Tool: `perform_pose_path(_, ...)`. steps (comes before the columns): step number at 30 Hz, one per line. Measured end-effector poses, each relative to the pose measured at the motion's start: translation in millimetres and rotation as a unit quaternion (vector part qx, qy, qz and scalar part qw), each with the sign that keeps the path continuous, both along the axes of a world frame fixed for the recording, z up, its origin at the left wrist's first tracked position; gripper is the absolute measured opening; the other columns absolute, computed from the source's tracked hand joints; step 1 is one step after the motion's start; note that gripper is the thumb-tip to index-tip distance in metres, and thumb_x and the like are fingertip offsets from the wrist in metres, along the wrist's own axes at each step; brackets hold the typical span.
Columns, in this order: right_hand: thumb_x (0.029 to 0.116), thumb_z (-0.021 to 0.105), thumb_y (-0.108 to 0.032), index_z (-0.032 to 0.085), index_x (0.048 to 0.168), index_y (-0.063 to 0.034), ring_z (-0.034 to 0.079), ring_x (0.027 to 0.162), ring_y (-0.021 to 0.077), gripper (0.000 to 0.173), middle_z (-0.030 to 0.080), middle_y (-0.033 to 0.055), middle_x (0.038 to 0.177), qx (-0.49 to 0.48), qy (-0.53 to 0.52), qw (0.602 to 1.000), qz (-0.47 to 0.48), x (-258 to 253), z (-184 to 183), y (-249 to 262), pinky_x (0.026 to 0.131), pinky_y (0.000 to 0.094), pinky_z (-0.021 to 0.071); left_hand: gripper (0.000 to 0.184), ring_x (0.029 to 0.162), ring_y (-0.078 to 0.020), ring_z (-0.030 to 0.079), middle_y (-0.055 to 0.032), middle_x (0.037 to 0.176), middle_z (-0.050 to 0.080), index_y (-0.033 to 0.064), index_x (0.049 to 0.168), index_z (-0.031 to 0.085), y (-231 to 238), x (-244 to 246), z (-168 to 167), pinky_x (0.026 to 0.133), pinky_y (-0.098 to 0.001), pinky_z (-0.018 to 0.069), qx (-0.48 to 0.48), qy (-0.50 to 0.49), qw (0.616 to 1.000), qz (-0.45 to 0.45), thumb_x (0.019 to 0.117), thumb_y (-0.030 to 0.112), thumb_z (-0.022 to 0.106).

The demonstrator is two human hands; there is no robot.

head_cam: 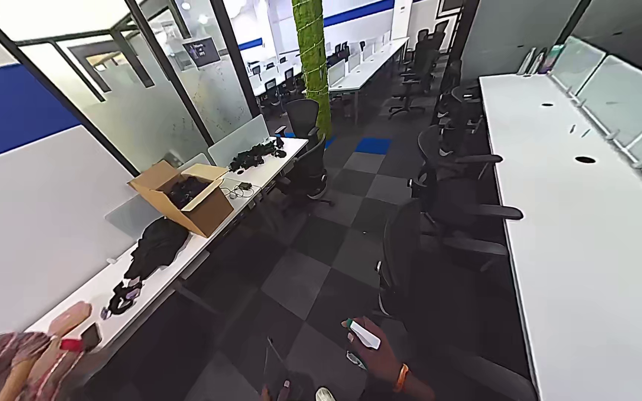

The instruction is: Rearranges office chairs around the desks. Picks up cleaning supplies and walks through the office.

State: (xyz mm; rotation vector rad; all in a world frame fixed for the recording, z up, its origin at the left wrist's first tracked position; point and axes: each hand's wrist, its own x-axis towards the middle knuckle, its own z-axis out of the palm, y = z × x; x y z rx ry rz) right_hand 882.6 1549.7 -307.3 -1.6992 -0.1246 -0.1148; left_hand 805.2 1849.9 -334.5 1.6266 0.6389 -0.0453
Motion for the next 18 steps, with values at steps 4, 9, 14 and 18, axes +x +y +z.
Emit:
perform_pose_path(4,0.0909,0.070,-0.009,0.068,0.125,-0.0045,0.071,0.101,0.0101,0.035,0.073,0.0045,0.119,0.025,-0.022,0.998,-0.050,66.0,15.7,17.0,0.091,0.0280,0.0601,0.047,0.102,-0.0280,0.069,-0.0230,0.111,0.070,-0.0061,0.128,0.059,32.9,98.1,21.5,0.093,-0.0488,0.0565,0.051,0.007,0.997,-0.063,0.0891,0.015,0.075)
perform_pose_path(9,0.0906,0.070,-0.012,0.068,0.125,-0.0041,0.071,0.101,0.0109,0.035,0.074,0.0050,0.119,0.005,-0.049,0.991,-0.122,161.6,4.6,8.6,0.091,0.0280,0.0603,0.048,0.106,-0.0265,0.069,-0.0219,0.116,0.069,-0.0047,0.132,0.058,34.7,219.8,17.2,0.096,-0.0476,0.0563,0.043,-0.027,0.995,-0.081,0.0908,0.014,0.074)
perform_pose_path(14,0.0844,0.072,-0.014,0.067,0.122,-0.0016,0.070,0.103,0.0113,0.040,0.074,0.0070,0.114,-0.005,0.004,0.980,-0.198,269.5,-14.7,-7.8,0.093,0.0285,0.0588,0.045,0.104,-0.0278,0.070,-0.0230,0.112,0.071,-0.0074,0.127,0.060,9.1,333.6,-1.8,0.096,-0.0477,0.0561,0.067,-0.018,0.992,-0.107,0.0886,0.012,0.075)
perform_pose_path(18,0.0822,0.073,-0.010,0.060,0.124,0.0001,0.071,0.103,0.0131,0.045,0.074,0.0085,0.114,0.042,0.007,0.975,-0.218,355.3,-20.0,-20.6,0.091,0.0299,0.0601,0.047,0.103,-0.0273,0.069,-0.0238,0.112,0.069,-0.0080,0.128,0.058,-13.9,422.1,3.2,0.094,-0.0468,0.0562,0.062,-0.005,0.992,-0.114,0.0895,0.012,0.074)
